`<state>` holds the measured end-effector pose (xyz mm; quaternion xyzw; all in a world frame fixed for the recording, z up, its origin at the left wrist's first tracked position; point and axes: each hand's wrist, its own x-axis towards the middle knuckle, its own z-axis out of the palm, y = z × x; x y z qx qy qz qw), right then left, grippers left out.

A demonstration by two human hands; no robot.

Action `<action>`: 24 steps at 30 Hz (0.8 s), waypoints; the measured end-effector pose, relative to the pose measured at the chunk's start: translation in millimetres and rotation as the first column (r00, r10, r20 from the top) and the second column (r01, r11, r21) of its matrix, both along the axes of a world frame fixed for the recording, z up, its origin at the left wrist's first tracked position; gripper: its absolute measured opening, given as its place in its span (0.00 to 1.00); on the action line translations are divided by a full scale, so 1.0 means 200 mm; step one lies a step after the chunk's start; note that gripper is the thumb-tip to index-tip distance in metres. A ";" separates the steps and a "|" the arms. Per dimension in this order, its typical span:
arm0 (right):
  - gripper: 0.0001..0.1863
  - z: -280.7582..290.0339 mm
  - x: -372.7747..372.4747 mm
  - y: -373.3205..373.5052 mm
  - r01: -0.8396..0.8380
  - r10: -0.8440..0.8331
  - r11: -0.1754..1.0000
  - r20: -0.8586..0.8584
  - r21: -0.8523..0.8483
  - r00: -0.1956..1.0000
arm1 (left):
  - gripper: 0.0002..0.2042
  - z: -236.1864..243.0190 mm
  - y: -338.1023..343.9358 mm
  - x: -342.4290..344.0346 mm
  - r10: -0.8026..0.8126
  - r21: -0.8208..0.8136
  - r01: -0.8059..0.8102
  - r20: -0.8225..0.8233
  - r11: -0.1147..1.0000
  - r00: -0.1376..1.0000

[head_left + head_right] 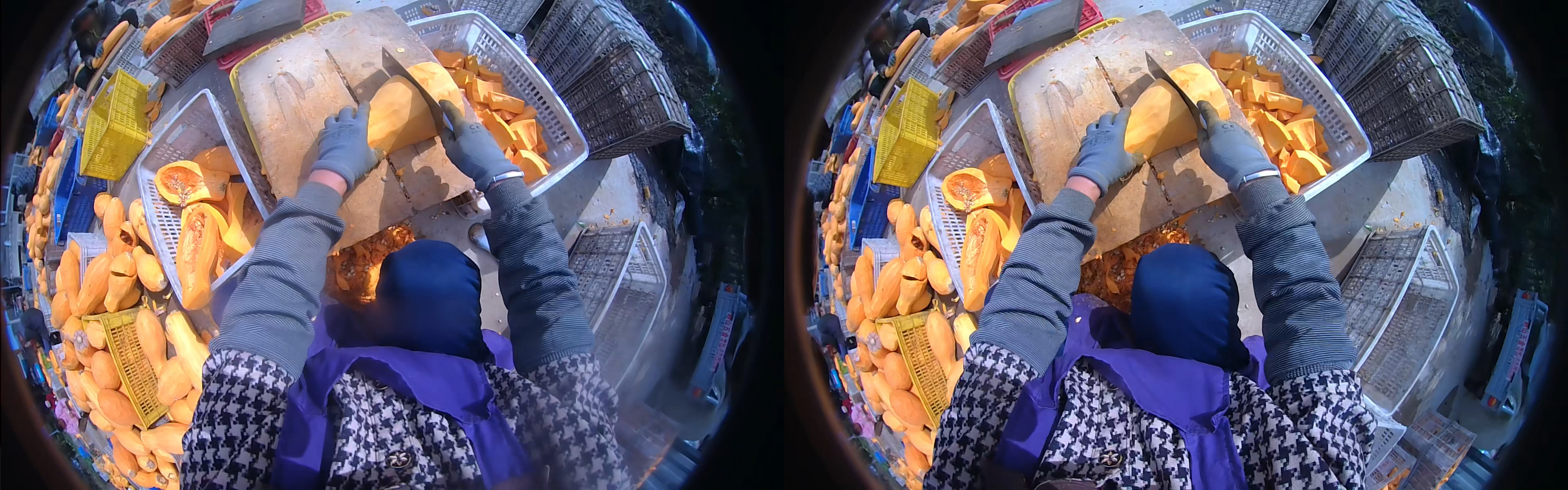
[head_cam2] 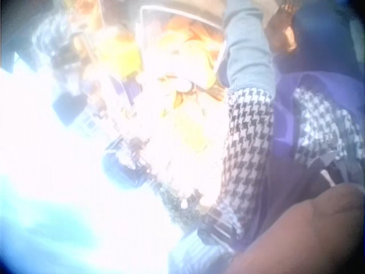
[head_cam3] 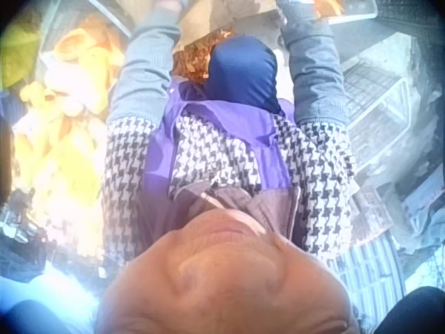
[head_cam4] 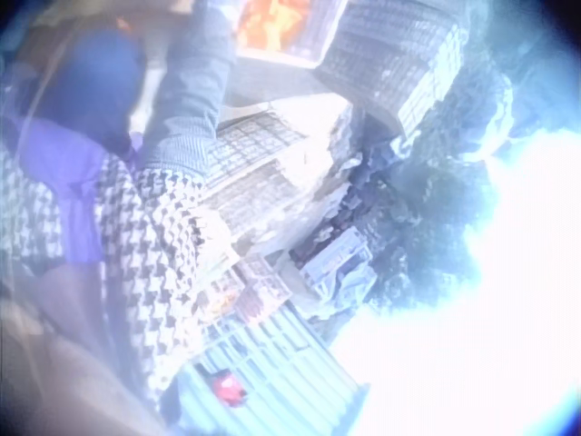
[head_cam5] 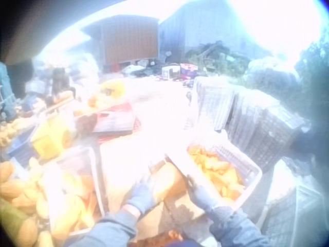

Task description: The person scoops seeds and pulp from halved papayas using a spoon, then cuts the fruit into smaller pieces with a knife on a wooden board. The cut pieces are placed into a white basket.

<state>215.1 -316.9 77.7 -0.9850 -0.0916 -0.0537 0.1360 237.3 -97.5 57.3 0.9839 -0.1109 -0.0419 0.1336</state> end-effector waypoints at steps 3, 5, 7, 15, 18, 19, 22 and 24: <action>0.25 -0.12 -0.01 0.02 0.031 -0.025 0.988 -0.042 0.149 0.999 | 0.43 0.03 -0.01 -0.02 0.069 0.061 -0.067 -0.041 0.996 0.997; 0.26 -0.19 -0.08 -0.01 0.044 -0.043 0.986 -0.009 0.162 0.999 | 0.44 0.03 0.00 -0.02 0.065 0.031 -0.064 -0.038 0.997 0.997; 0.29 -0.19 -0.18 -0.04 0.081 -0.067 0.982 -0.087 0.171 0.994 | 0.48 0.02 0.02 -0.02 0.044 -0.027 -0.045 -0.055 0.999 0.998; 0.28 0.33 -0.41 0.02 -0.173 -0.020 0.781 0.302 0.600 0.953 | 0.57 -0.14 0.23 -0.10 0.085 -0.563 -0.079 -0.015 0.823 0.996; 0.27 0.34 -0.37 0.12 -0.237 0.044 0.815 0.351 0.528 0.935 | 0.56 -0.16 0.22 -0.11 0.125 -0.574 -0.140 -0.066 0.807 0.990; 0.27 0.29 -0.36 0.16 -0.164 0.102 0.899 0.170 0.407 0.980 | 0.56 -0.16 0.21 -0.11 0.118 -0.580 -0.146 -0.086 0.801 0.989; 0.27 0.12 -0.34 0.21 0.007 0.059 0.950 -0.200 0.313 0.978 | 0.55 -0.15 0.22 -0.10 0.077 -0.547 -0.083 -0.033 0.833 0.996; 0.28 0.04 -0.33 0.18 -0.034 0.105 0.946 -0.206 0.322 0.973 | 0.52 -0.13 0.25 -0.08 0.003 -0.470 -0.023 -0.044 0.882 0.999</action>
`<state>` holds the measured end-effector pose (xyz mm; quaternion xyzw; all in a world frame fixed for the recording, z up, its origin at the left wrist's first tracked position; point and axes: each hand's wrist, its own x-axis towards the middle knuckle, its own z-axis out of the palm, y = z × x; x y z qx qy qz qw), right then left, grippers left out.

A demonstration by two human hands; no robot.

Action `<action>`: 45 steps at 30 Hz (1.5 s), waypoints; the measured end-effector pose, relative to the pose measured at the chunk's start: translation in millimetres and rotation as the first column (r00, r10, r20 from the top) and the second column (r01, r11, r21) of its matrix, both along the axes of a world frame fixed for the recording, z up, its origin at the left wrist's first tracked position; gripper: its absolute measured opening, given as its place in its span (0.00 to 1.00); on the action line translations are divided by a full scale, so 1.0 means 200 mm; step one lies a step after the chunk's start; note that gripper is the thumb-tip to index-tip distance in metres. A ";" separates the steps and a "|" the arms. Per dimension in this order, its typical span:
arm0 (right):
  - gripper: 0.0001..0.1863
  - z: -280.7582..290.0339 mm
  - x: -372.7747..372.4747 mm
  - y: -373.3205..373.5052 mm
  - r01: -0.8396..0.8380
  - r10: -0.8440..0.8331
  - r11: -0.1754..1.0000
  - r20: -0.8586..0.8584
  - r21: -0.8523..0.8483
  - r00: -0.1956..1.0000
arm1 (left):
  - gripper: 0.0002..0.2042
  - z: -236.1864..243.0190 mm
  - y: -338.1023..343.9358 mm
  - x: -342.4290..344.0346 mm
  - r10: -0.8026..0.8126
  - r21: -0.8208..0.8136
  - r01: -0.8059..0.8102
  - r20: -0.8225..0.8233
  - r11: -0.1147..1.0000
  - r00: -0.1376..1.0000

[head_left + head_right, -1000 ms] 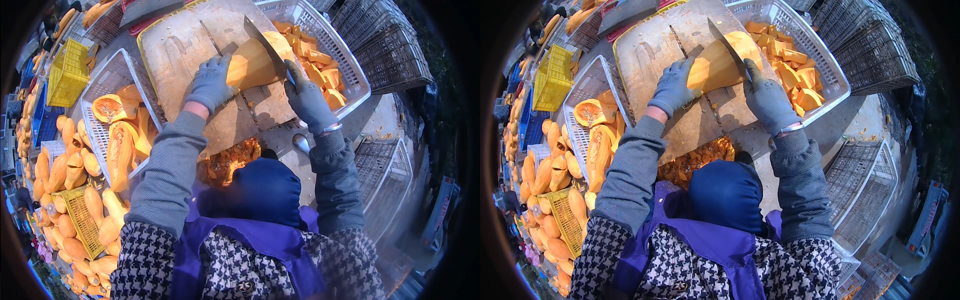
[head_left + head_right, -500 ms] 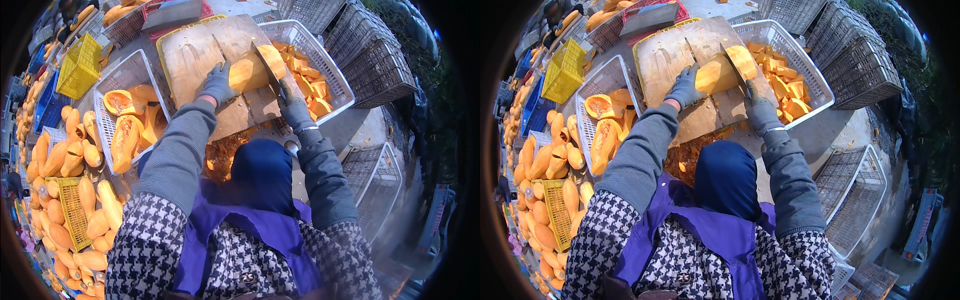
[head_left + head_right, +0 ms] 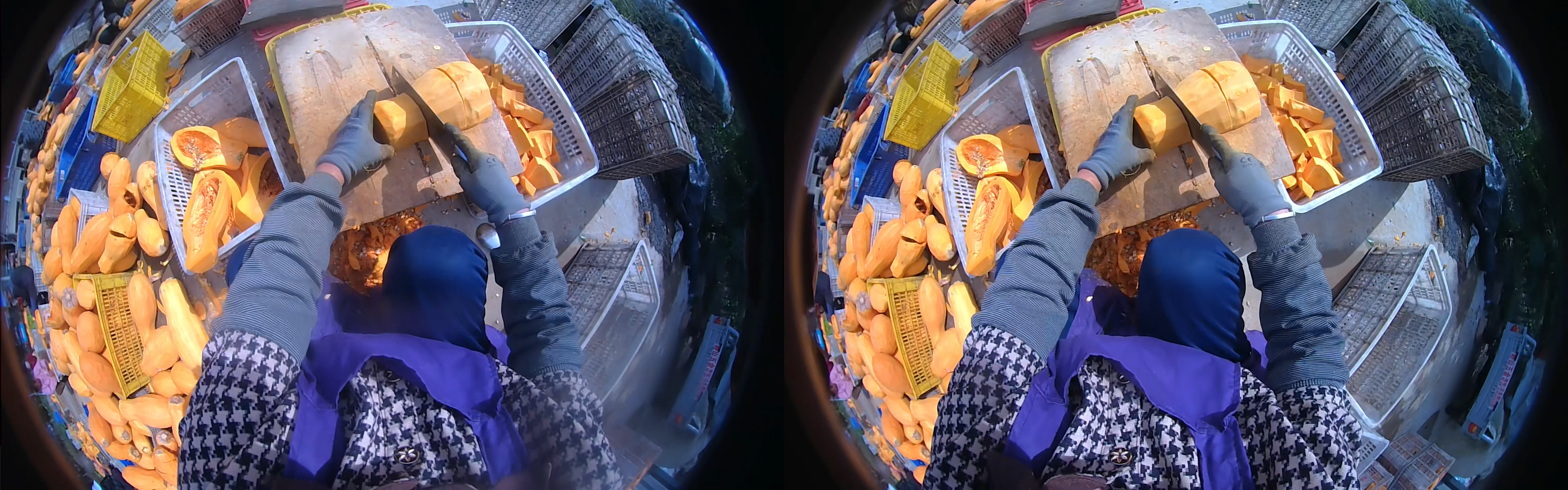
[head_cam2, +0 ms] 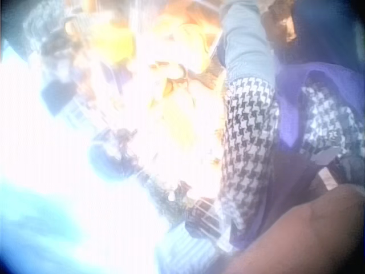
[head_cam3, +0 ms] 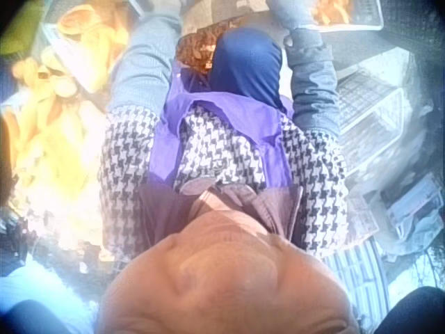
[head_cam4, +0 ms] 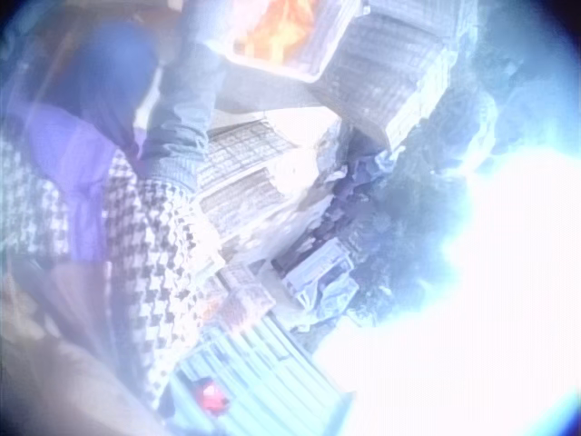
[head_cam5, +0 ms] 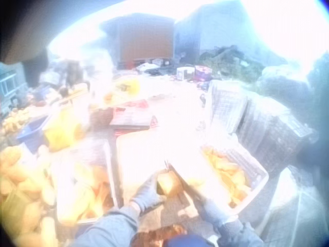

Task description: The person scoops seeds and pulp from halved papayas using a spoon, then cuts the fruit into smaller pieces with a knife on a wooden board. The cut pieces are placed into a white basket.

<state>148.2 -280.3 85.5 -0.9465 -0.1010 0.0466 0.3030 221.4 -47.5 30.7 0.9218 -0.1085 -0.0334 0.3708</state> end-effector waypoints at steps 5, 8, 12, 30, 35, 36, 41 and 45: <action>0.28 -0.09 0.01 -0.09 0.015 -0.010 0.996 -0.054 0.083 0.998 | 0.44 0.06 0.05 0.07 -0.250 0.184 0.227 0.112 0.956 0.962; 0.28 -0.13 0.00 -0.09 0.016 -0.017 0.987 0.006 0.162 1.000 | 0.38 0.08 0.00 0.00 -0.155 0.173 0.128 0.152 0.977 0.976; 0.29 -0.16 -0.07 -0.04 0.022 -0.067 0.958 0.148 0.285 0.987 | 0.35 0.00 -0.11 -0.26 0.192 0.098 -0.209 0.160 0.973 0.968; 0.29 0.03 -0.25 -0.02 -0.005 0.035 0.989 -0.201 0.146 0.979 | 0.46 0.05 -0.11 -0.30 0.099 0.075 -0.120 0.241 0.990 0.966; 0.31 0.06 -0.51 -0.30 0.194 -0.018 0.843 -0.335 0.501 0.942 | 0.50 0.07 -0.16 -0.17 -0.108 0.132 0.092 0.115 0.987 0.987; 0.31 0.03 -0.56 -0.32 0.308 -0.094 0.749 -0.366 0.587 0.926 | 0.48 0.07 -0.18 -0.16 -0.141 0.128 0.125 0.118 0.984 0.983; 0.30 -0.18 -0.71 -0.38 0.537 -0.376 0.437 -0.395 0.722 0.838 | 0.37 0.05 -0.31 -0.25 -0.181 0.139 0.156 0.198 0.978 0.963; 0.31 -0.30 -0.75 -0.33 0.529 -0.418 0.278 -0.395 0.802 0.818 | 0.32 0.03 -0.54 -0.34 -0.300 0.176 0.259 0.271 0.950 0.915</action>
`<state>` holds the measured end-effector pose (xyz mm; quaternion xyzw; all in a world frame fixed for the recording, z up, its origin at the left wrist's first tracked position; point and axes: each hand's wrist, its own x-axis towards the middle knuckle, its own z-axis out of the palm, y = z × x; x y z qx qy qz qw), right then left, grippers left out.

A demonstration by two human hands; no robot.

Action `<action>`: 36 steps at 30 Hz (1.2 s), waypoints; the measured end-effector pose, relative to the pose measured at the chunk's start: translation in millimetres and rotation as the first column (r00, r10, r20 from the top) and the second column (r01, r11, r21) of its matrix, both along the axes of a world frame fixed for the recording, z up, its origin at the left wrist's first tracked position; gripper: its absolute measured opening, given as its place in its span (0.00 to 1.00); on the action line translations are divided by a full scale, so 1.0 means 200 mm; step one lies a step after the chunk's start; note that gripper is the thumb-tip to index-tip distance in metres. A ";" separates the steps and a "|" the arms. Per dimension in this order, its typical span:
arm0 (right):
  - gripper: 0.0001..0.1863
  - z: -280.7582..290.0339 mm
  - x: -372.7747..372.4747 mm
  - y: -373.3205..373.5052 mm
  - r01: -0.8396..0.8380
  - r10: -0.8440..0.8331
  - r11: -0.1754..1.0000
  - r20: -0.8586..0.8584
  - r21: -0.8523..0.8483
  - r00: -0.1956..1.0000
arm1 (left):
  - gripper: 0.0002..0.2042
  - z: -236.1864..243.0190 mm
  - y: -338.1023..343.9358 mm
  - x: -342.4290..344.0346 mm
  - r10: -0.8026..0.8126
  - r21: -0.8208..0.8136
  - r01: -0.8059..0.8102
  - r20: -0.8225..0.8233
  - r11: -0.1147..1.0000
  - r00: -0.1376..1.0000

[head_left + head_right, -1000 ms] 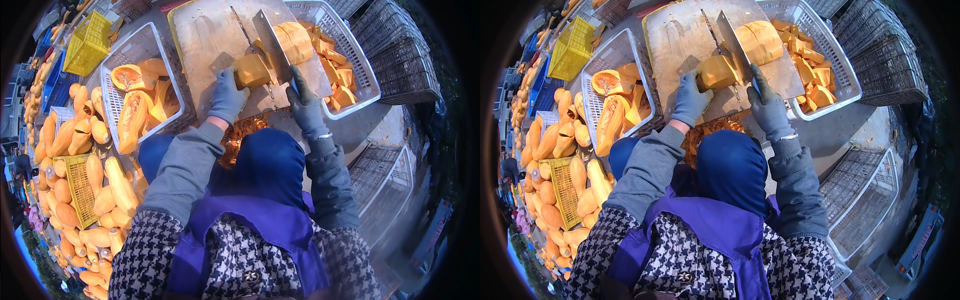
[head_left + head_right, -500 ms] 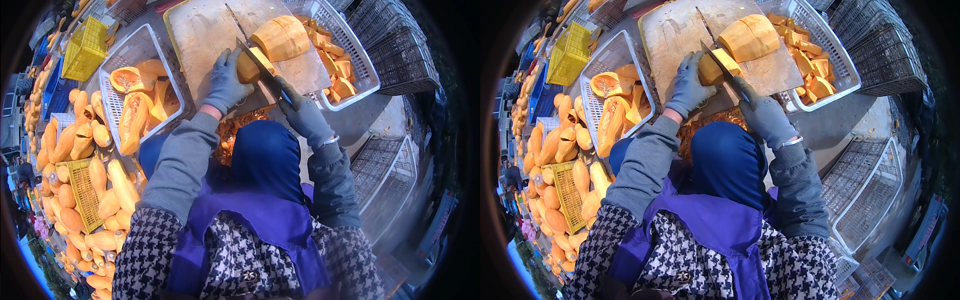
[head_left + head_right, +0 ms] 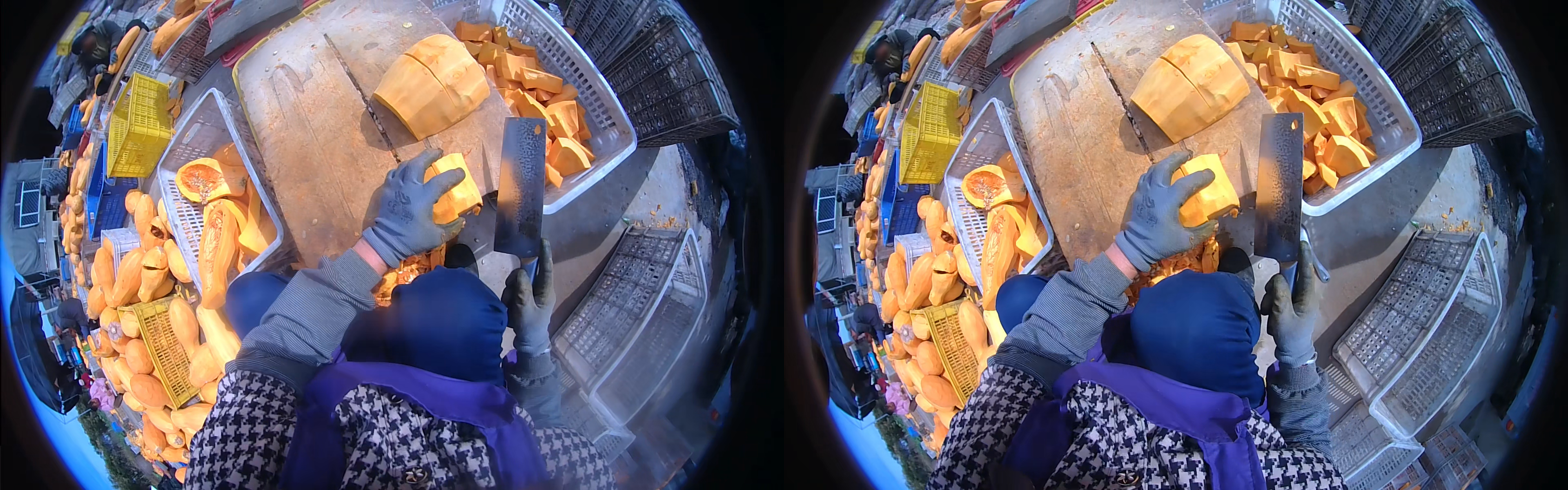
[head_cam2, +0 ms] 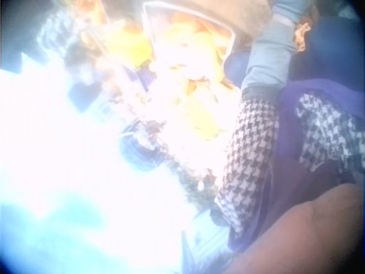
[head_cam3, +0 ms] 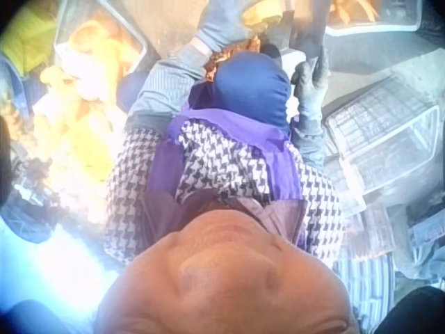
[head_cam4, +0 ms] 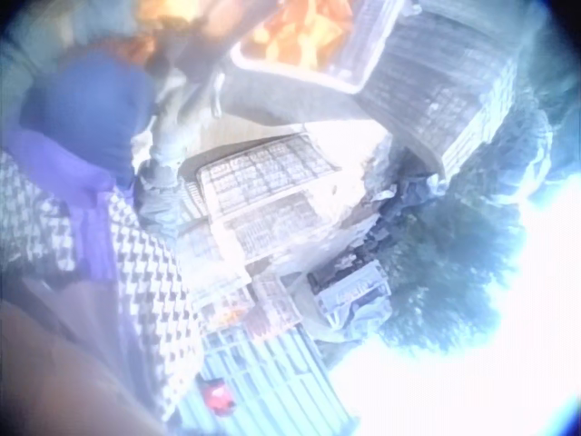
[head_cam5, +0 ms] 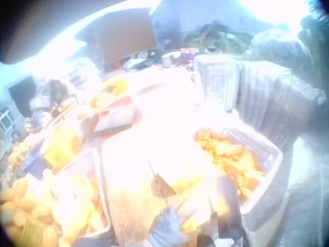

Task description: The person scoops seeds and pulp from halved papayas using a spoon, then cuts the fruit into smaller pieces with a knife on a wooden board. The cut pieces are placed into a white basket.

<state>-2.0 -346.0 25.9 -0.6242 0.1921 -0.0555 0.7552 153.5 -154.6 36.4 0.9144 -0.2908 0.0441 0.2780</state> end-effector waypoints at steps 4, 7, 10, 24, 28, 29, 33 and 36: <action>0.33 -0.01 0.08 -0.03 0.264 -0.264 0.964 0.006 -0.012 0.965 | 0.30 -0.04 -0.44 0.22 -0.114 -0.021 0.115 0.027 0.993 0.993; 0.32 0.02 0.18 -0.11 0.440 -0.430 0.893 0.111 -0.090 0.896 | 0.30 0.00 -0.63 0.54 -0.055 -0.159 0.124 0.378 0.979 0.924; 0.33 0.09 0.24 -0.13 0.376 -0.371 0.925 0.085 -0.058 0.925 | 0.28 0.12 -0.52 0.97 -0.340 0.096 0.329 0.379 0.940 0.861; 0.33 0.13 0.54 -0.03 -0.254 0.271 0.779 -0.059 -0.574 0.961 | 0.34 -0.21 0.05 0.77 0.169 -0.503 -0.261 -0.221 0.824 0.960; 0.31 0.16 0.81 -0.05 -0.154 0.465 0.516 0.125 -0.843 0.876 | 0.32 -0.21 -0.15 0.66 0.586 -0.579 -0.498 -0.042 0.646 0.809; 0.31 0.15 0.85 -0.05 -0.168 0.436 0.546 0.107 -0.821 0.894 | 0.31 -0.21 -0.17 0.66 0.627 -0.575 -0.544 -0.067 0.612 0.776; 0.31 0.12 0.87 -0.03 -0.137 0.369 0.586 0.112 -0.799 0.923 | 0.25 -0.20 -0.13 0.67 0.629 -0.564 -0.594 -0.161 0.574 0.760; 0.30 0.23 0.79 0.01 -0.150 0.279 0.595 0.027 -0.790 0.960 | 0.20 -0.17 0.00 0.76 0.592 -0.532 -0.497 0.011 0.686 0.806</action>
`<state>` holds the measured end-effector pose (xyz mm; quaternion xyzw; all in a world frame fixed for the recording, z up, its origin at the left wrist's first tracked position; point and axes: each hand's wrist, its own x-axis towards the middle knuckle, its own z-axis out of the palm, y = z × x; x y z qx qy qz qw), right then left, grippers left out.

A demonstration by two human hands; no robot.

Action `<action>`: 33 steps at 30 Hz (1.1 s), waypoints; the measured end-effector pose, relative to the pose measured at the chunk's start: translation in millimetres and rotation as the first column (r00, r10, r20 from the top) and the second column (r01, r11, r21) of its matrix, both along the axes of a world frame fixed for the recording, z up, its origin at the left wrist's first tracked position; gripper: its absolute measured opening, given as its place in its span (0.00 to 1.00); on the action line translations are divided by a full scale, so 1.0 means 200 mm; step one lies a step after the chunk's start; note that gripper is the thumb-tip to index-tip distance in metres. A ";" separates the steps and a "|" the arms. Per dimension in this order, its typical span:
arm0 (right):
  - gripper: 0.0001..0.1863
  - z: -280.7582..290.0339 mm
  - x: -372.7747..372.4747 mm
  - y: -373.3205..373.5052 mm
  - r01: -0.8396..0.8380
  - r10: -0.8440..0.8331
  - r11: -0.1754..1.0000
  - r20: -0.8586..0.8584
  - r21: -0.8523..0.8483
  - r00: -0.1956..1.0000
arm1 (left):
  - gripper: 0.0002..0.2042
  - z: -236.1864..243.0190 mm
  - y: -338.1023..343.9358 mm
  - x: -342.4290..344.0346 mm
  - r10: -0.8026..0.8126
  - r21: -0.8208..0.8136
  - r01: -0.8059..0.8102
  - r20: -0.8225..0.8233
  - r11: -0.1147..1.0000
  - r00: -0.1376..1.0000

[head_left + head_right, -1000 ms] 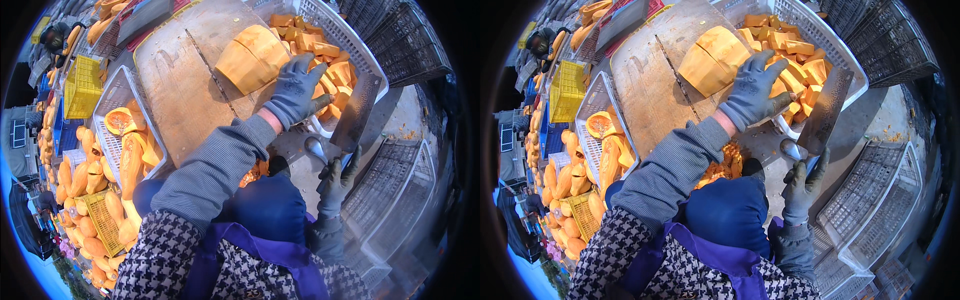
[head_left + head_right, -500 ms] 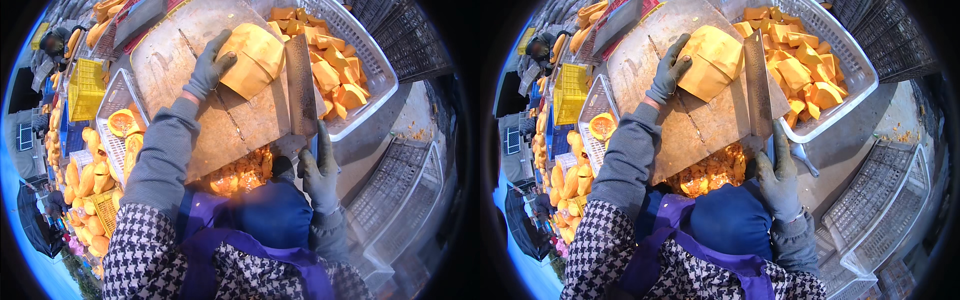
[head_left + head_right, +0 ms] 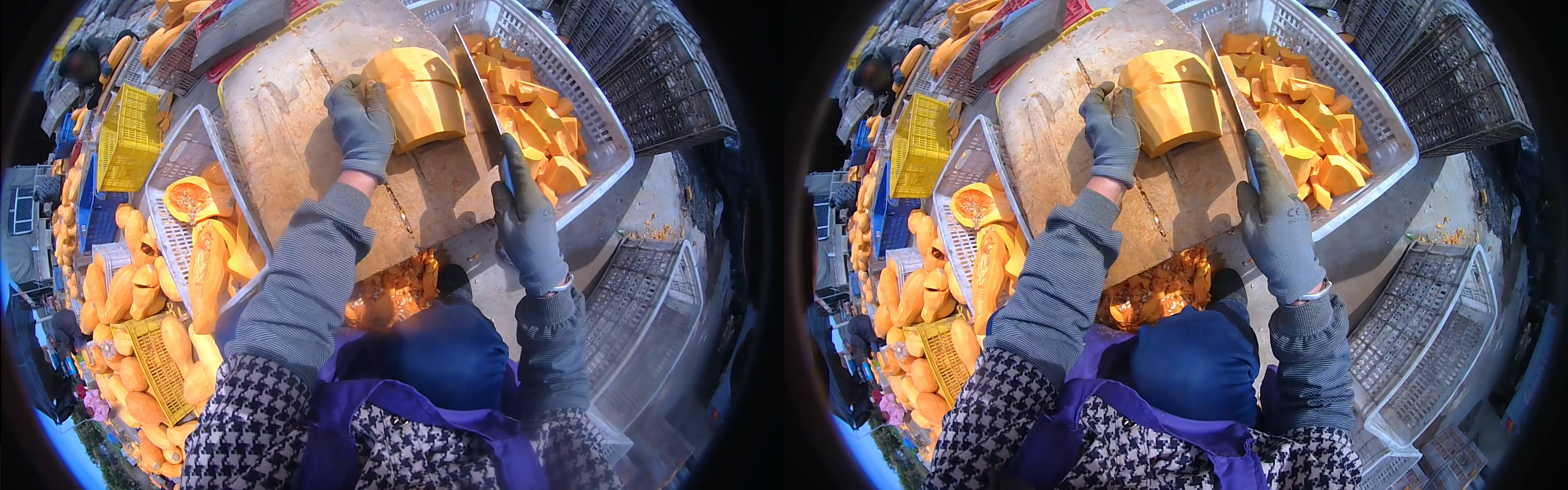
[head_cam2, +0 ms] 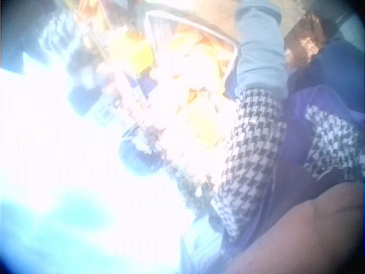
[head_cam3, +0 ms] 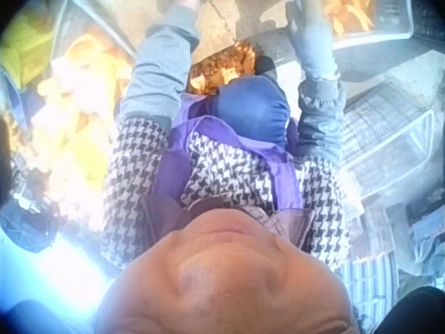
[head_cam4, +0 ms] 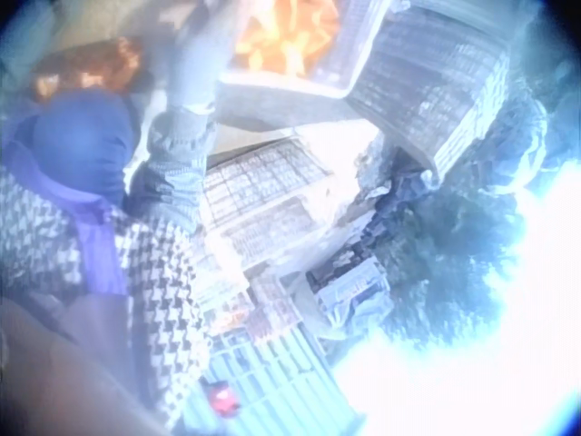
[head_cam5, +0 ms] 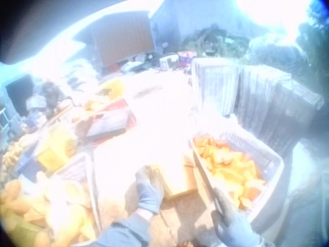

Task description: The person scoops seeds and pulp from halved papayas using a spoon, then cuts the fruit into smaller pieces with a knife on a wooden board. The cut pieces are placed into a white basket.

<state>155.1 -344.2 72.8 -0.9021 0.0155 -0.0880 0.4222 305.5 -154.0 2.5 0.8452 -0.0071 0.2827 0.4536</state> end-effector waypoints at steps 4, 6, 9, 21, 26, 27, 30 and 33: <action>0.28 0.32 -0.08 0.04 -0.076 -0.004 0.973 0.346 0.219 0.938 | 0.23 -0.03 0.07 0.13 -0.207 0.133 0.200 0.044 0.971 0.977; 0.28 0.41 -0.06 0.09 -0.148 -0.060 0.927 0.528 0.344 0.847 | 0.24 -0.05 0.06 0.15 -0.219 0.132 0.230 -0.088 0.964 0.972; 0.29 0.31 0.09 0.22 -0.010 -0.024 0.997 0.398 0.082 0.917 | 0.23 -0.08 0.05 0.13 -0.188 0.130 0.190 -0.021 0.973 0.982; 0.29 0.21 0.38 0.06 -0.241 0.201 0.958 -0.230 -0.159 0.952 | 0.20 -0.13 0.04 0.17 -0.109 0.234 0.101 0.020 0.967 0.994; 0.31 0.10 0.44 0.08 -0.240 0.210 0.952 -0.165 -0.193 0.964 | 0.24 -0.02 0.06 0.20 -0.121 0.197 0.173 -0.252 0.965 0.960; 0.30 0.07 0.43 0.09 -0.222 0.212 0.952 -0.072 -0.209 0.975 | 0.25 0.01 0.08 0.18 -0.141 0.198 0.203 -0.289 0.959 0.947; 0.30 0.00 0.37 0.09 -0.184 0.255 0.939 0.231 -0.289 0.939 | 0.29 0.02 0.10 0.01 -0.077 0.172 0.115 -0.215 0.978 0.974; 0.30 -0.01 0.35 0.06 -0.234 0.257 0.960 0.149 -0.154 0.955 | 0.34 -0.03 0.10 -0.19 -0.114 0.296 0.132 -0.078 0.946 0.990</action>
